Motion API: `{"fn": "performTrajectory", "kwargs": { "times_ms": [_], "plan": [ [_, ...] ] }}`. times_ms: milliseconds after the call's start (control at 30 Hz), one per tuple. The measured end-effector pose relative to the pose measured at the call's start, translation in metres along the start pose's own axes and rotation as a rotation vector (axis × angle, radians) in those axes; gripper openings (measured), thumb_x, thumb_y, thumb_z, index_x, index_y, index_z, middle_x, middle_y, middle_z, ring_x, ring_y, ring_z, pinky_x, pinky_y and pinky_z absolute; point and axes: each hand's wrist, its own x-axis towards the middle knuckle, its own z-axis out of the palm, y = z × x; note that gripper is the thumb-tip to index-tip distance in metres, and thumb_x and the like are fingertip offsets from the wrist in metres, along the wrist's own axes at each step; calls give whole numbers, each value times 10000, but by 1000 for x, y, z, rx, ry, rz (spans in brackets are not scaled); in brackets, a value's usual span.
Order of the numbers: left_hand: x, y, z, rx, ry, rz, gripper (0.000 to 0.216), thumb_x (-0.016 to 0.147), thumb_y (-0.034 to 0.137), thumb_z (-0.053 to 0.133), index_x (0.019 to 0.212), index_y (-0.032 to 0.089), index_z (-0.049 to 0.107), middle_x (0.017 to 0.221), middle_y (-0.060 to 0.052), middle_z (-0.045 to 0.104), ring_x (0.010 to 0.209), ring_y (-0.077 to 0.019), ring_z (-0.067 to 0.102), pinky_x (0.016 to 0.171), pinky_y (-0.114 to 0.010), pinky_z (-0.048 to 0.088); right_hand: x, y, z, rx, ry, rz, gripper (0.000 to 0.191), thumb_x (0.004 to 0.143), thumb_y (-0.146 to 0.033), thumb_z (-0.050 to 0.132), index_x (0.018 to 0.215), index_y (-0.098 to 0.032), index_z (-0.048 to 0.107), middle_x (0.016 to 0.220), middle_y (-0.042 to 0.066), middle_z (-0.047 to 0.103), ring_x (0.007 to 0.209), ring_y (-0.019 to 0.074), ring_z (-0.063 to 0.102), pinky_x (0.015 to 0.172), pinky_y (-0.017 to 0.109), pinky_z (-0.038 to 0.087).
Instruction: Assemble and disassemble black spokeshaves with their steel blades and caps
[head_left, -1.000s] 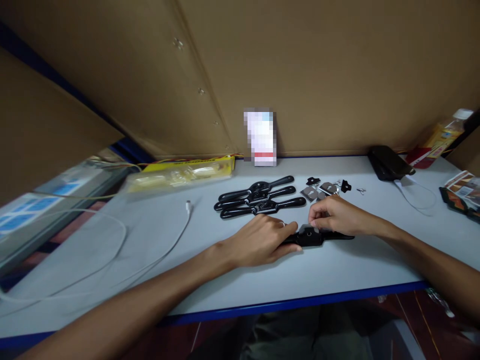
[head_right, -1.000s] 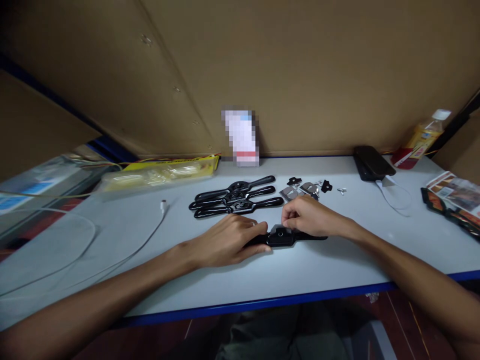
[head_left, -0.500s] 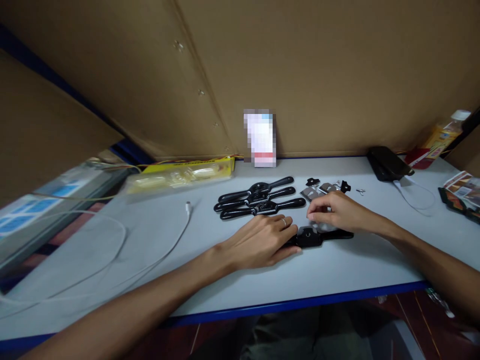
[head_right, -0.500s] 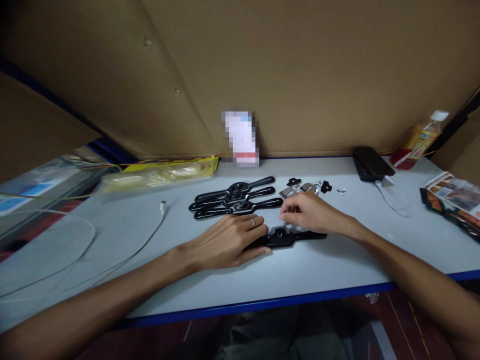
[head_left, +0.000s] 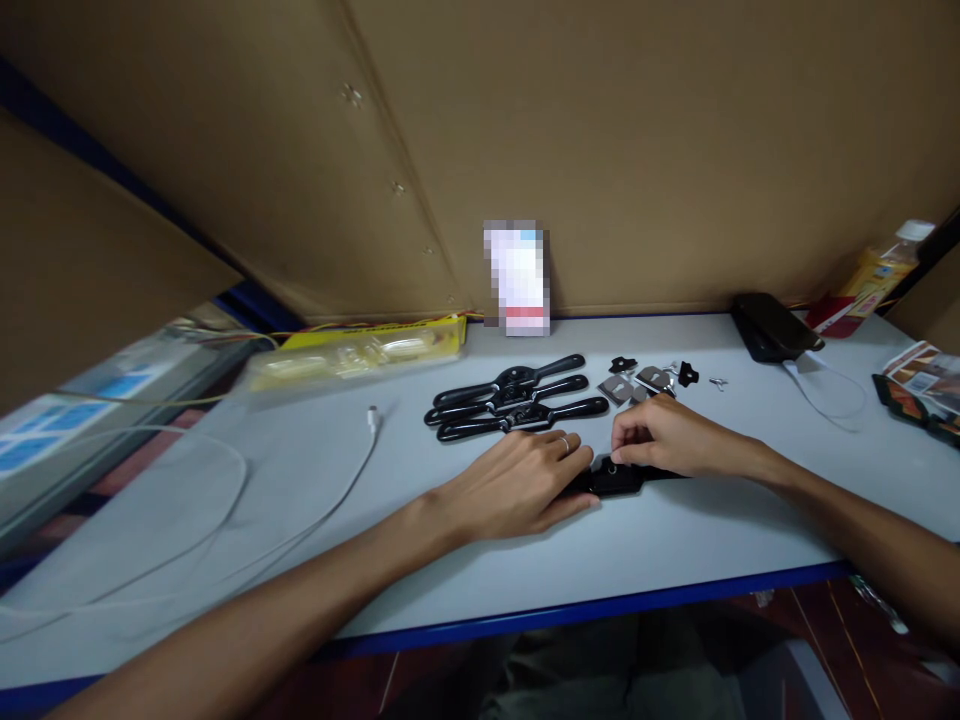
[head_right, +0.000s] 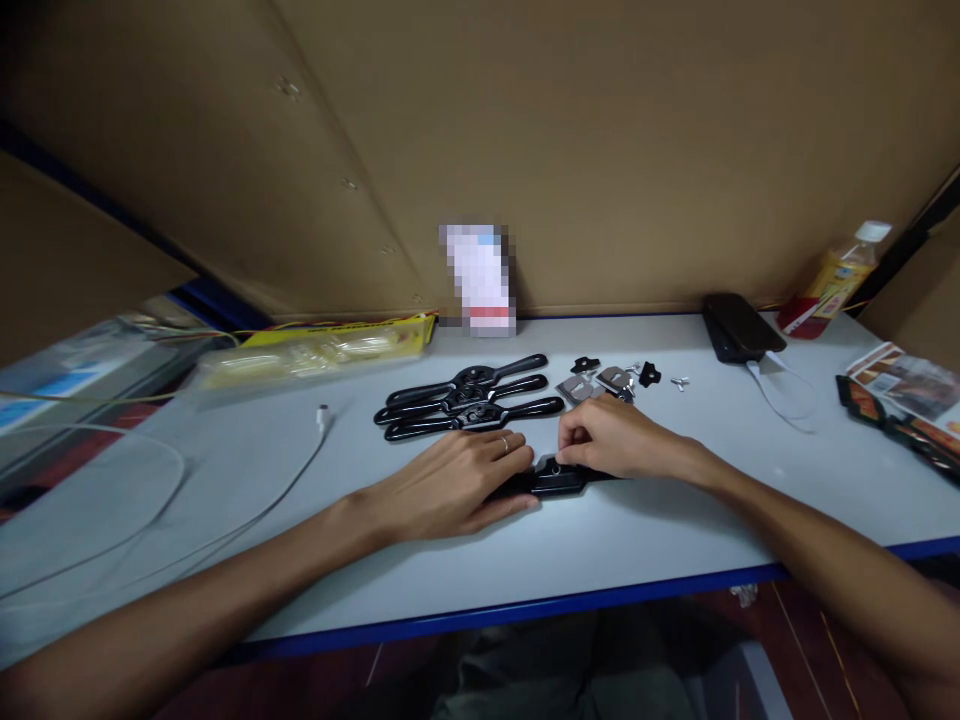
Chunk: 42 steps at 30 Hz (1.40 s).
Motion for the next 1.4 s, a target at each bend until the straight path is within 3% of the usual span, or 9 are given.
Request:
{"fn": "performTrajectory", "kwargs": {
  "times_ms": [767, 1400],
  "plan": [
    [0, 1, 0, 38, -26, -7, 389, 1023, 518, 410, 917, 170, 549, 844, -49, 625, 707, -191, 597, 552, -315, 361, -1, -4, -2, -43, -19, -6, 102, 825, -190, 608, 733, -186, 652, 641, -17, 610, 587, 111, 492, 606, 283, 339],
    [0, 0, 0, 44, -16, -2, 421, 1025, 535, 387, 897, 166, 544, 834, -45, 626, 708, -181, 604, 575, -299, 384, -2, -6, -2, -78, 2, -51, 153, 849, -152, 590, 701, -176, 620, 593, -43, 534, 568, 101, 442, 610, 271, 314]
  ]
}}
